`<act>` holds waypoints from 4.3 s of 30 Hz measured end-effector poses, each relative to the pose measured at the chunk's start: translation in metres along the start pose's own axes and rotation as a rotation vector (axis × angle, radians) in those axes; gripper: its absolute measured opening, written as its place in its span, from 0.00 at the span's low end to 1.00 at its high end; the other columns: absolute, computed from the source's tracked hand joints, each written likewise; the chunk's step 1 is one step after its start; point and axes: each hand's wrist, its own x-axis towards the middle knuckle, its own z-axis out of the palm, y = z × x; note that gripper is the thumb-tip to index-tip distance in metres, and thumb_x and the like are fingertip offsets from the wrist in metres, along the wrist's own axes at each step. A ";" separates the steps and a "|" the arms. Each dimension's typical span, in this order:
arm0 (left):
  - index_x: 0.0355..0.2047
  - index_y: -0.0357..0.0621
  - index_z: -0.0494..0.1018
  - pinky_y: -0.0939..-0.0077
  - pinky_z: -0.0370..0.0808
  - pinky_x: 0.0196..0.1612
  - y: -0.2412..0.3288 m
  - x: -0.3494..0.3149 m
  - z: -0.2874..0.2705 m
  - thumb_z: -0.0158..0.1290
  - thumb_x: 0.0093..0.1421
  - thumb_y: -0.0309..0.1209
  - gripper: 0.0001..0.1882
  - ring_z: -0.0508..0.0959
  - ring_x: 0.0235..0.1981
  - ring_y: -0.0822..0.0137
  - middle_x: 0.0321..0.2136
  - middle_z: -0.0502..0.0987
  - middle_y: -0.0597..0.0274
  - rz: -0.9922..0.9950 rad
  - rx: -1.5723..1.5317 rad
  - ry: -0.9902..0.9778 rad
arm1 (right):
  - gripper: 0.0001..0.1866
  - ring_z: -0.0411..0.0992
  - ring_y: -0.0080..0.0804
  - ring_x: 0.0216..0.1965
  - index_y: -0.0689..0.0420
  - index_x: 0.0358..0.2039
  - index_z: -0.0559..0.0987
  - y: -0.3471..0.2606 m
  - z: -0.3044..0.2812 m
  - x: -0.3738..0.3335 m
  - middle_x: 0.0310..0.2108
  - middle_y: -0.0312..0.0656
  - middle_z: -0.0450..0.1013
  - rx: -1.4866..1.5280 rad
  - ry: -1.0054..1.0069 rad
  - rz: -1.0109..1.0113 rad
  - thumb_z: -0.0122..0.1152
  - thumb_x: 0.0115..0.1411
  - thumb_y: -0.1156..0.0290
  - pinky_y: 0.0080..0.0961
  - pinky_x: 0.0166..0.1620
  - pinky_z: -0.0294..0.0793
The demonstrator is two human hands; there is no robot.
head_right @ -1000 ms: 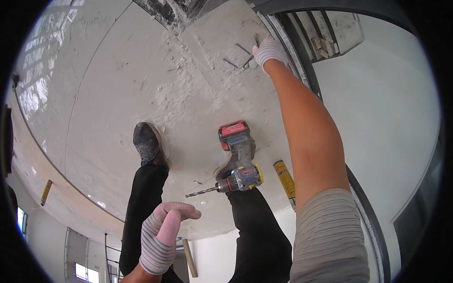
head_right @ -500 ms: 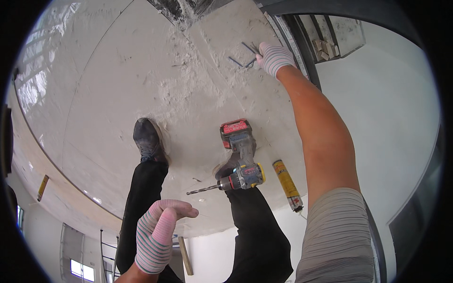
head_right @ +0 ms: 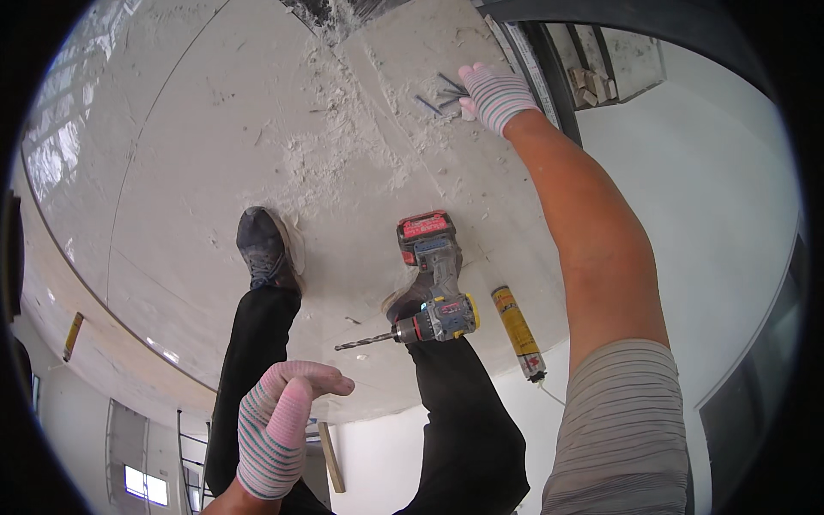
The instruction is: The person uses a cordless drill to secure a metal window frame to the wall, then retrieves a pencil and applies sealant along the frame's edge. The person kneels and sits on the floor during the process.
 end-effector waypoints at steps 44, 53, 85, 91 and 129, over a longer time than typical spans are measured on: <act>0.40 0.34 0.76 0.63 0.74 0.56 0.005 0.000 -0.020 0.43 0.73 0.42 0.21 0.82 0.44 0.61 0.38 0.83 0.50 0.042 -0.029 -0.030 | 0.16 0.77 0.55 0.47 0.58 0.46 0.76 -0.084 0.013 0.018 0.45 0.55 0.78 0.161 -0.197 0.195 0.57 0.66 0.60 0.47 0.52 0.77; 0.42 0.33 0.76 0.61 0.74 0.59 -0.004 -0.001 -0.026 0.45 0.74 0.40 0.20 0.82 0.46 0.59 0.38 0.82 0.49 0.052 -0.126 -0.058 | 0.15 0.80 0.45 0.38 0.59 0.42 0.79 -0.089 0.004 0.008 0.35 0.48 0.81 0.556 -0.094 0.479 0.62 0.63 0.60 0.37 0.44 0.80; 0.45 0.36 0.77 0.81 0.75 0.38 -0.005 -0.262 -0.181 0.48 0.74 0.40 0.17 0.75 0.29 0.77 0.29 0.78 0.68 0.276 -0.298 -0.198 | 0.10 0.78 0.20 0.32 0.60 0.39 0.76 -0.419 -0.455 -0.311 0.31 0.37 0.79 1.177 -0.224 0.083 0.66 0.63 0.70 0.21 0.36 0.80; 0.46 0.37 0.78 0.81 0.76 0.37 0.038 -0.317 -0.273 0.49 0.74 0.39 0.17 0.75 0.29 0.77 0.30 0.78 0.68 0.344 -0.286 -0.140 | 0.12 0.78 0.23 0.32 0.60 0.39 0.76 -0.501 -0.562 -0.294 0.31 0.37 0.79 1.159 -0.144 0.089 0.67 0.62 0.66 0.25 0.38 0.79; 0.46 0.42 0.77 0.68 0.84 0.45 0.479 -0.423 -0.584 0.51 0.73 0.34 0.10 0.83 0.39 0.66 0.39 0.82 0.58 0.770 -0.982 0.269 | 0.18 0.80 0.40 0.32 0.62 0.42 0.78 -0.656 -1.081 0.033 0.30 0.49 0.81 0.836 -0.119 -0.516 0.63 0.61 0.58 0.34 0.40 0.80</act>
